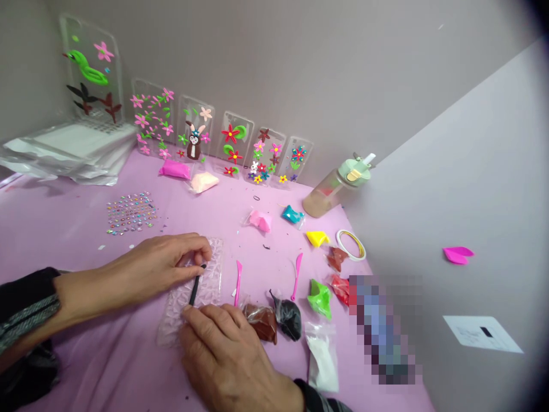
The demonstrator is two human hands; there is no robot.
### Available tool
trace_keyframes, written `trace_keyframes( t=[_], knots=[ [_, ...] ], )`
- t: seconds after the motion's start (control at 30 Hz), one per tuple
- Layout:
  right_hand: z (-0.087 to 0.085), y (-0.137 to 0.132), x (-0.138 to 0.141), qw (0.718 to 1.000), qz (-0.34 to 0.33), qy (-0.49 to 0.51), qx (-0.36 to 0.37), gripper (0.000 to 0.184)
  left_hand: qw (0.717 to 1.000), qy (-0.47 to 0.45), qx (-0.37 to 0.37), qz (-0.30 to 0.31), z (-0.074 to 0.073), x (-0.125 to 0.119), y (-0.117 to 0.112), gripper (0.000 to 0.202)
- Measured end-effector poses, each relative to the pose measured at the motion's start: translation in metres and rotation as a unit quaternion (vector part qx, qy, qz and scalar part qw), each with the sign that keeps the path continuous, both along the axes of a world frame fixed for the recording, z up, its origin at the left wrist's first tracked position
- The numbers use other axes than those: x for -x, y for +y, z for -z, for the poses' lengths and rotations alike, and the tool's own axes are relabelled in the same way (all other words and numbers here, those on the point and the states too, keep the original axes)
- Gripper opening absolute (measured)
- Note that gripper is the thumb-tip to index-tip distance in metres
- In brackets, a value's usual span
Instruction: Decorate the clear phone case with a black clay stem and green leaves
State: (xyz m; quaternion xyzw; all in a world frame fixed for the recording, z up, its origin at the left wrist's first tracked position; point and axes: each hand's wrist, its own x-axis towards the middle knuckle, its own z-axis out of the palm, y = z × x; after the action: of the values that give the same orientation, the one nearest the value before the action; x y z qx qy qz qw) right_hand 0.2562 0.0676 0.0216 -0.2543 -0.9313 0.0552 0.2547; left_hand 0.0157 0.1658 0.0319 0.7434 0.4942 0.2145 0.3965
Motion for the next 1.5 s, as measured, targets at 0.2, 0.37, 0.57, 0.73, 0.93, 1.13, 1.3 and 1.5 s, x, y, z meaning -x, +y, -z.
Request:
trace_keyframes(
  t=[0.2,0.37,0.57,0.73,0.93,1.13,1.3,1.5],
  knots=[
    [0.002,-0.001,-0.001,1.000,-0.004,-0.015,0.013,0.028,1.000,0.005,0.004,0.009,0.002,0.002,-0.002,0.018],
    [0.001,0.000,-0.001,1.000,-0.004,-0.019,-0.009,0.026,0.999,0.023,0.017,0.015,0.003,0.002,0.000,0.027],
    [0.001,0.002,0.001,1.000,0.003,-0.004,-0.025,0.023,0.999,0.033,0.008,-0.006,-0.004,-0.004,0.000,0.025],
    [0.001,0.002,0.001,1.000,0.003,-0.011,-0.020,0.024,1.000,0.015,0.011,-0.015,-0.001,0.000,0.002,0.032],
    [0.001,0.001,0.001,1.000,0.004,-0.005,-0.022,0.024,0.995,-0.021,-0.059,0.073,0.011,0.014,0.011,0.027],
    [0.000,0.002,0.002,1.000,0.007,-0.004,-0.023,0.022,0.978,-0.014,-0.163,0.131,0.017,0.018,0.014,0.026],
    [0.002,0.002,0.001,1.000,0.000,-0.006,-0.020,0.023,0.966,-0.026,-0.220,0.137,0.021,0.017,0.017,0.026],
    [0.004,0.001,0.002,1.000,0.004,-0.008,-0.018,0.024,0.957,-0.024,-0.243,0.156,0.017,0.017,0.020,0.028]
  ],
)
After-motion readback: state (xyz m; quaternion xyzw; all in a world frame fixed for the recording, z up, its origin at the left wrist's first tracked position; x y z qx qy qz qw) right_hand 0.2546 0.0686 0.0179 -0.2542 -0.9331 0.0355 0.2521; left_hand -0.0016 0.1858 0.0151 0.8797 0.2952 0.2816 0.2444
